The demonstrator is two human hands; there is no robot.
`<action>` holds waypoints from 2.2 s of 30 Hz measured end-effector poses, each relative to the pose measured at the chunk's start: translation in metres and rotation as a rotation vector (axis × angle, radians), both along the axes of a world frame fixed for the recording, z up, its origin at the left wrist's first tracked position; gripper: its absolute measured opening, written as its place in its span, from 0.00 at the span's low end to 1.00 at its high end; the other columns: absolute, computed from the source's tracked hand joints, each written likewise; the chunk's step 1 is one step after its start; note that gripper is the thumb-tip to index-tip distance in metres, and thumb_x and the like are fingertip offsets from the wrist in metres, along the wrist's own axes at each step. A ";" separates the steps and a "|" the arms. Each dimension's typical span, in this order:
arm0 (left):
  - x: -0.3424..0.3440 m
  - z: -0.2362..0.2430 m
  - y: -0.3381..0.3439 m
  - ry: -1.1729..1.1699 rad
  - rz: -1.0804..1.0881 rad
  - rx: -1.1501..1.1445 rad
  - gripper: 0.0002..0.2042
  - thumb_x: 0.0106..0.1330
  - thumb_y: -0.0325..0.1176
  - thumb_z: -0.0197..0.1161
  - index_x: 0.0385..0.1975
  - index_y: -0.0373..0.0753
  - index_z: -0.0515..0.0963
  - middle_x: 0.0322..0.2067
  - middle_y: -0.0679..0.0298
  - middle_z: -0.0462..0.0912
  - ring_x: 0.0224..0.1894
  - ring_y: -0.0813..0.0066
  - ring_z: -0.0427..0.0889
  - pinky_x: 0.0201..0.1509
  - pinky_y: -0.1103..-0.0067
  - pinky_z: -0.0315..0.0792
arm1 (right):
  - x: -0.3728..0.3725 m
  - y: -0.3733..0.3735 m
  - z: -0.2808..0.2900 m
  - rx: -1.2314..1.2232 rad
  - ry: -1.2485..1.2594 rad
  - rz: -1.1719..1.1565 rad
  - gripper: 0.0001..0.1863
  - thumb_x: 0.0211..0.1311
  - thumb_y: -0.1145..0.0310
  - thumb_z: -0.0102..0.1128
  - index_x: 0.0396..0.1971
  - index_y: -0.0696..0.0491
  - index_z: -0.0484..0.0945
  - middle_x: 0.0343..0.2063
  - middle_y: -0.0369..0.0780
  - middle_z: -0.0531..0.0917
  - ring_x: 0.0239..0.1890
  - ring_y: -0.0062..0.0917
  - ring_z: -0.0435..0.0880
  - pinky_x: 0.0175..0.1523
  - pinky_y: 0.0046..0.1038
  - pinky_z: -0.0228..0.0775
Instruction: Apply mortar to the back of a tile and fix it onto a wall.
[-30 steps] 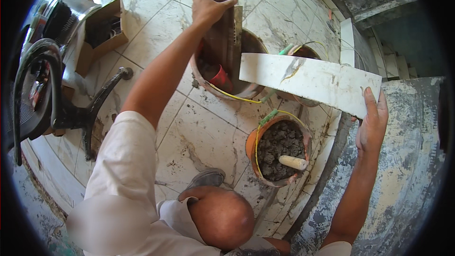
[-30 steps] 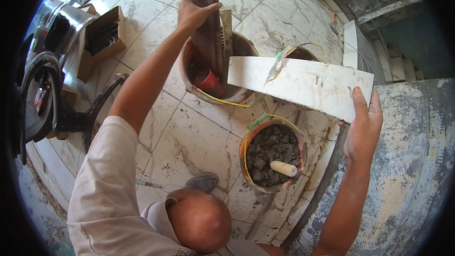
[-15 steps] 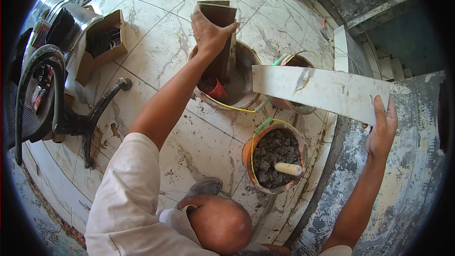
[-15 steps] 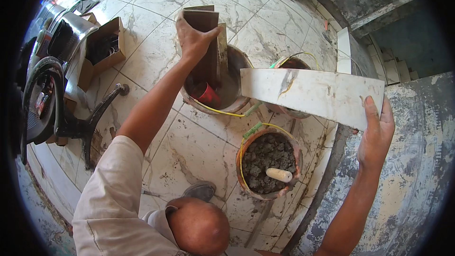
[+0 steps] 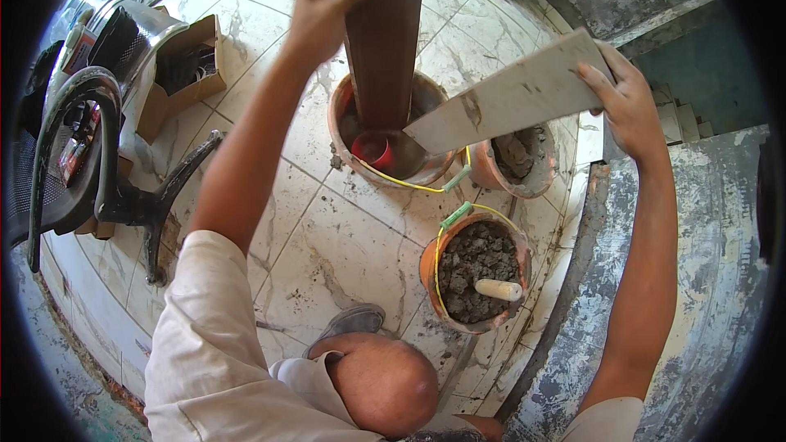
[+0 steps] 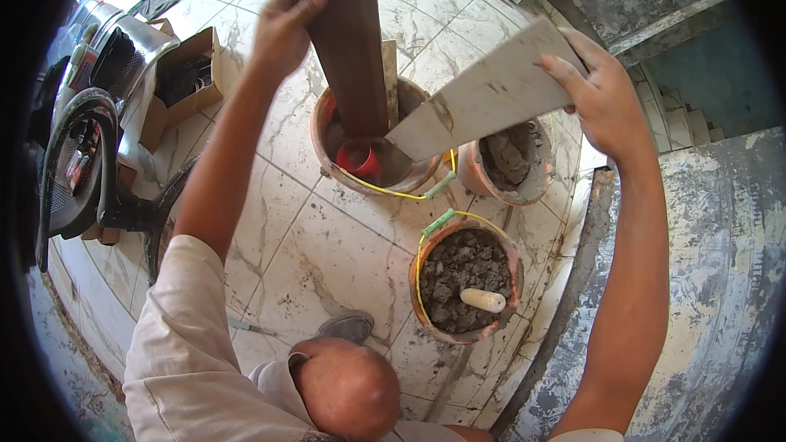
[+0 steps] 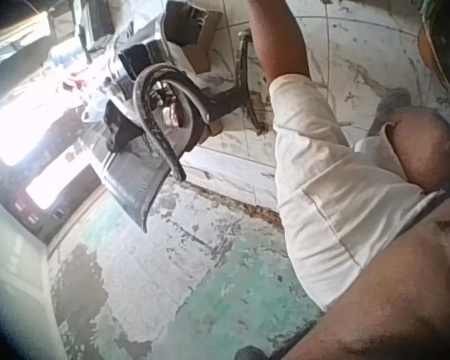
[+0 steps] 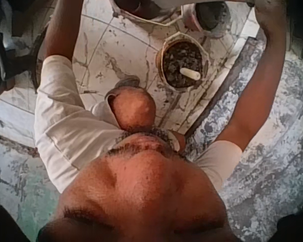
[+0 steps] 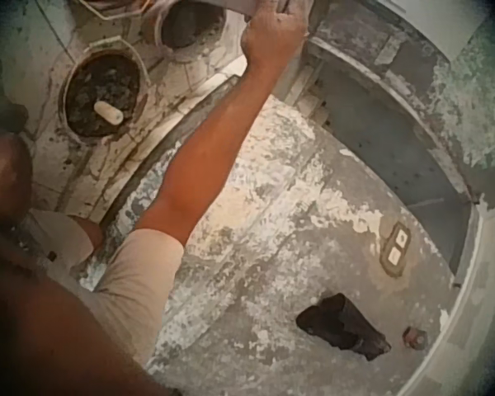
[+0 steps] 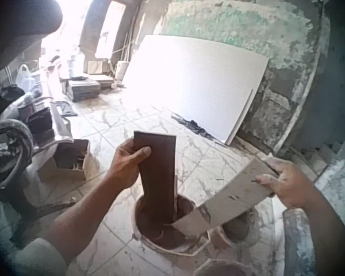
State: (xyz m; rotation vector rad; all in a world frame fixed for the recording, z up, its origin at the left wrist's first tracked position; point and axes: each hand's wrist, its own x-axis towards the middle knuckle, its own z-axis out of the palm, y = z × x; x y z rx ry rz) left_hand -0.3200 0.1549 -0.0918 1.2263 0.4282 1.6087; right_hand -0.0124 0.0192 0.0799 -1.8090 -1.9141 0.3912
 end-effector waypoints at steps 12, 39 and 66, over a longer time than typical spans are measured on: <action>-0.073 0.128 -0.080 -0.084 0.194 0.400 0.18 0.67 0.32 0.60 0.55 0.33 0.71 0.49 0.55 0.78 0.51 0.66 0.79 0.56 0.73 0.73 | -0.040 0.067 -0.084 -0.132 -0.220 0.281 0.22 0.60 0.61 0.60 0.53 0.54 0.75 0.45 0.50 0.81 0.49 0.43 0.79 0.55 0.35 0.69; -0.053 0.045 -0.162 -0.132 0.050 -0.182 0.15 0.63 0.23 0.61 0.50 0.31 0.73 0.46 0.57 0.81 0.49 0.72 0.80 0.56 0.75 0.71 | -0.088 0.031 -0.188 0.000 0.638 0.127 0.40 0.60 0.51 0.63 0.64 0.61 0.60 0.60 0.51 0.70 0.62 0.35 0.70 0.61 0.32 0.65; 0.386 0.084 -0.495 -0.163 -2.040 -0.441 0.49 0.42 0.51 0.69 0.65 0.35 0.55 0.43 0.53 0.73 0.45 0.60 0.76 0.46 0.64 0.75 | 0.008 -0.608 -0.047 0.058 -0.331 -0.875 0.41 0.62 0.39 0.50 0.65 0.56 0.59 0.60 0.56 0.63 0.60 0.50 0.67 0.60 0.47 0.63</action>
